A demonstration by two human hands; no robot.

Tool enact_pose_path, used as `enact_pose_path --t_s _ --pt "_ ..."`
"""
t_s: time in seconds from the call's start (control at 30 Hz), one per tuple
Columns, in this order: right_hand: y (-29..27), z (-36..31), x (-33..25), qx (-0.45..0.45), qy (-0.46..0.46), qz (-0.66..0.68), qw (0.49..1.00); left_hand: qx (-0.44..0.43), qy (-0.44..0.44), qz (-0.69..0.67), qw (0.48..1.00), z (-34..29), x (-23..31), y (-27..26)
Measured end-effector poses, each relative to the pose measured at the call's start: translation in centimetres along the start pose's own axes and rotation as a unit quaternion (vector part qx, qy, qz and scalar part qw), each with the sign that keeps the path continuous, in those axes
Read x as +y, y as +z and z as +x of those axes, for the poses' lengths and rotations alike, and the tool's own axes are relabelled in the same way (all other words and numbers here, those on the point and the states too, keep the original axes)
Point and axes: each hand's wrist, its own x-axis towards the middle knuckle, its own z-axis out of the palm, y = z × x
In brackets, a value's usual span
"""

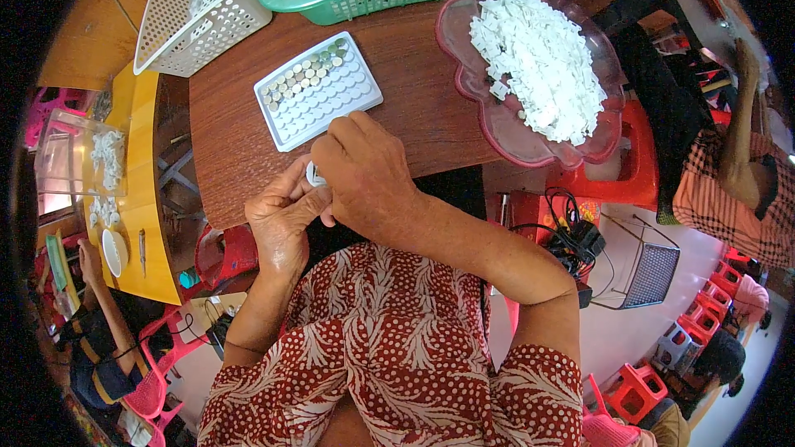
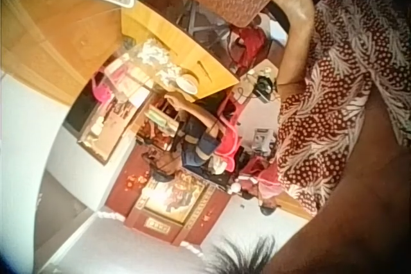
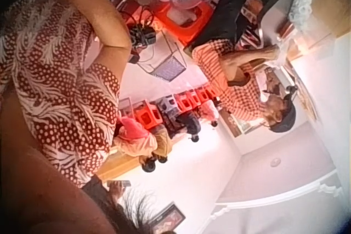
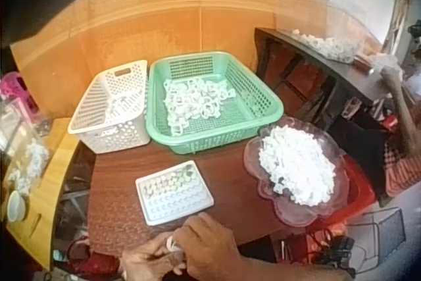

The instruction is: The person inserts small white components into circular plastic housings by hand at a workbench.

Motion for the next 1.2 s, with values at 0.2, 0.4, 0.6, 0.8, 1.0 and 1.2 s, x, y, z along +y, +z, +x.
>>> enact_pose_path --t_s 0.2,0.4,0.6,0.8,1.0,1.2 --pt "0.0 0.0 -0.4 -0.009 -0.015 -0.012 1.000 0.011 0.018 0.019 1.000 0.0 0.0 0.2" --pt "0.0 -0.1 -0.3 -0.035 -0.013 -0.003 0.999 0.004 0.000 0.010 1.000 -0.1 0.1 0.2" --pt "-0.2 -0.4 -0.3 -0.053 -0.024 0.002 0.998 0.001 0.019 0.026 0.999 -0.3 -0.3 0.2" --pt "0.3 -0.5 0.1 -0.009 -0.029 0.010 0.999 -0.009 -0.012 0.004 1.000 -0.5 -0.2 0.1" --pt "0.5 -1.1 -0.2 -0.007 -0.014 -0.002 1.000 0.002 -0.010 -0.010 1.000 -0.6 -0.4 0.3" --pt "0.9 -1.3 0.0 0.040 0.000 0.021 0.999 0.026 -0.003 -0.008 1.000 -0.7 -0.8 0.2"
